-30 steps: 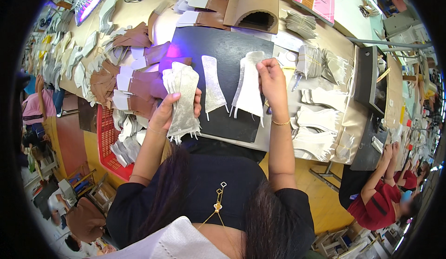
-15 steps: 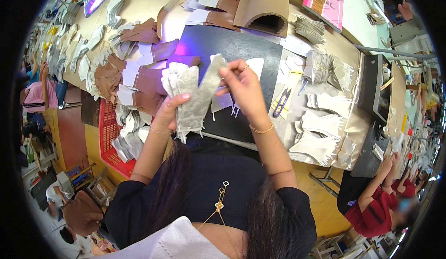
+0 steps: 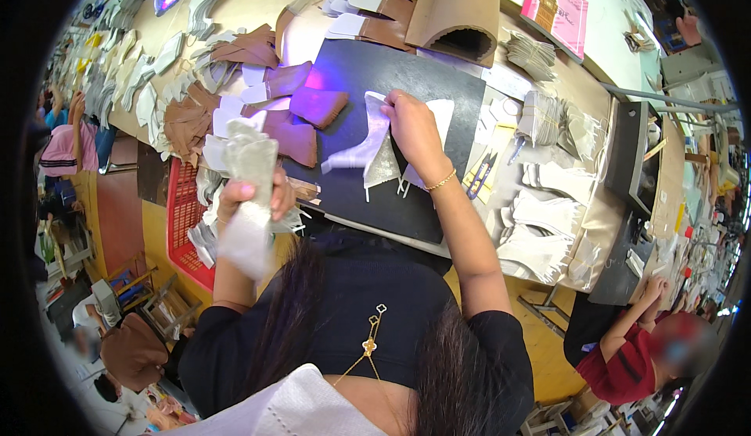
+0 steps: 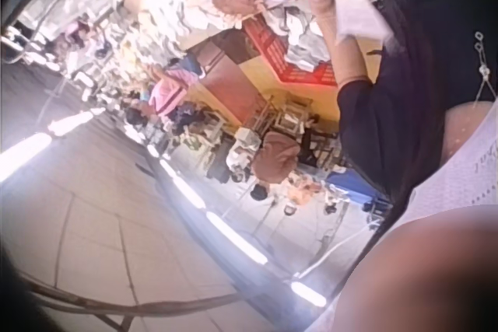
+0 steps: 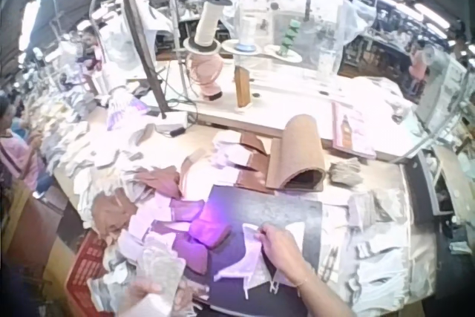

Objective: The person sorts and stacks small fabric pieces on a worktable, separating them into piles by color and type. They handle the pieces by hand, occasionally using a small tool to mark or adjust them, and place the sorted stacks back on the table.

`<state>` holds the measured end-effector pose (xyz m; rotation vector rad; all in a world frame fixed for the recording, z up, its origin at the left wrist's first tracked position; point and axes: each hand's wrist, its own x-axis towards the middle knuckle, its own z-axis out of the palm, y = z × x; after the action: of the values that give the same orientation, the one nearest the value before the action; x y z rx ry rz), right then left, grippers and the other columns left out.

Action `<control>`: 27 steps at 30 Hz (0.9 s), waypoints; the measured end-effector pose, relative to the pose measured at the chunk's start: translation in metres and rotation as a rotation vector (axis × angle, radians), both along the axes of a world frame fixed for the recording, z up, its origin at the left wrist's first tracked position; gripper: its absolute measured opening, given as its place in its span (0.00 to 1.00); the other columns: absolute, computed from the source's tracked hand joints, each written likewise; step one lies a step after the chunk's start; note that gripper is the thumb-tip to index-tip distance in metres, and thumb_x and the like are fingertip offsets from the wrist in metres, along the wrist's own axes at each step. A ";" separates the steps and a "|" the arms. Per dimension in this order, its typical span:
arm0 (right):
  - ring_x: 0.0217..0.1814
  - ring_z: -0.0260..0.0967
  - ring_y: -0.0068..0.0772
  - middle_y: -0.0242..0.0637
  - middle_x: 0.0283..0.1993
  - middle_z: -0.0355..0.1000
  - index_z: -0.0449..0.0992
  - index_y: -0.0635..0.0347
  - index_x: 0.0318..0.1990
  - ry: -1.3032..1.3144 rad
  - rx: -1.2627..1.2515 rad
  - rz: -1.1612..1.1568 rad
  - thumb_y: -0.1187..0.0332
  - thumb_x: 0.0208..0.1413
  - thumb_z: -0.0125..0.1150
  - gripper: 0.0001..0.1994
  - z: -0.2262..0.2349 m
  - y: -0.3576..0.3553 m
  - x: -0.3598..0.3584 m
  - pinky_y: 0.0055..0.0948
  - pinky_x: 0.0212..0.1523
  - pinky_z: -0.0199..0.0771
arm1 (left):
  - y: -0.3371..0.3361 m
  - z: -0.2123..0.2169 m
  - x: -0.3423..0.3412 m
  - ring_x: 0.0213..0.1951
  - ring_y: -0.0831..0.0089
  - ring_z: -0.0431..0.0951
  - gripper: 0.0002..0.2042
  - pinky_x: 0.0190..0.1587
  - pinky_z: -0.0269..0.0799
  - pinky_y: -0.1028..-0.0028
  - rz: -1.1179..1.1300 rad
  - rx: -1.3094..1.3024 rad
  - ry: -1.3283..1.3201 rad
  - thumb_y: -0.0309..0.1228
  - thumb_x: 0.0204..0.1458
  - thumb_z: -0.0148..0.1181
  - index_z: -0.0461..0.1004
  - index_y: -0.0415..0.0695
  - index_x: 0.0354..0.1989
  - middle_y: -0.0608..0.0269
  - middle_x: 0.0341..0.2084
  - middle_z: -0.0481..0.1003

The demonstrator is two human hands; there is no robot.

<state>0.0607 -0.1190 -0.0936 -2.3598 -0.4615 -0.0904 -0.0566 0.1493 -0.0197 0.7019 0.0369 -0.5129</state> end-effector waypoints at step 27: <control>0.29 0.74 0.22 0.37 0.36 0.74 0.63 0.61 0.49 0.752 1.138 -0.250 0.68 0.59 0.63 0.16 0.046 -0.102 -0.039 0.20 0.19 0.79 | -0.059 -0.019 0.027 0.34 0.67 0.80 0.21 0.40 0.78 0.68 -0.101 0.315 0.168 0.36 0.52 0.62 0.71 0.34 0.49 0.53 0.33 0.78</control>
<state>0.0213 -0.2209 -0.0477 -1.1698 0.2369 0.3308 -0.0295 0.0899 -0.0384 0.9699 0.2449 -0.6702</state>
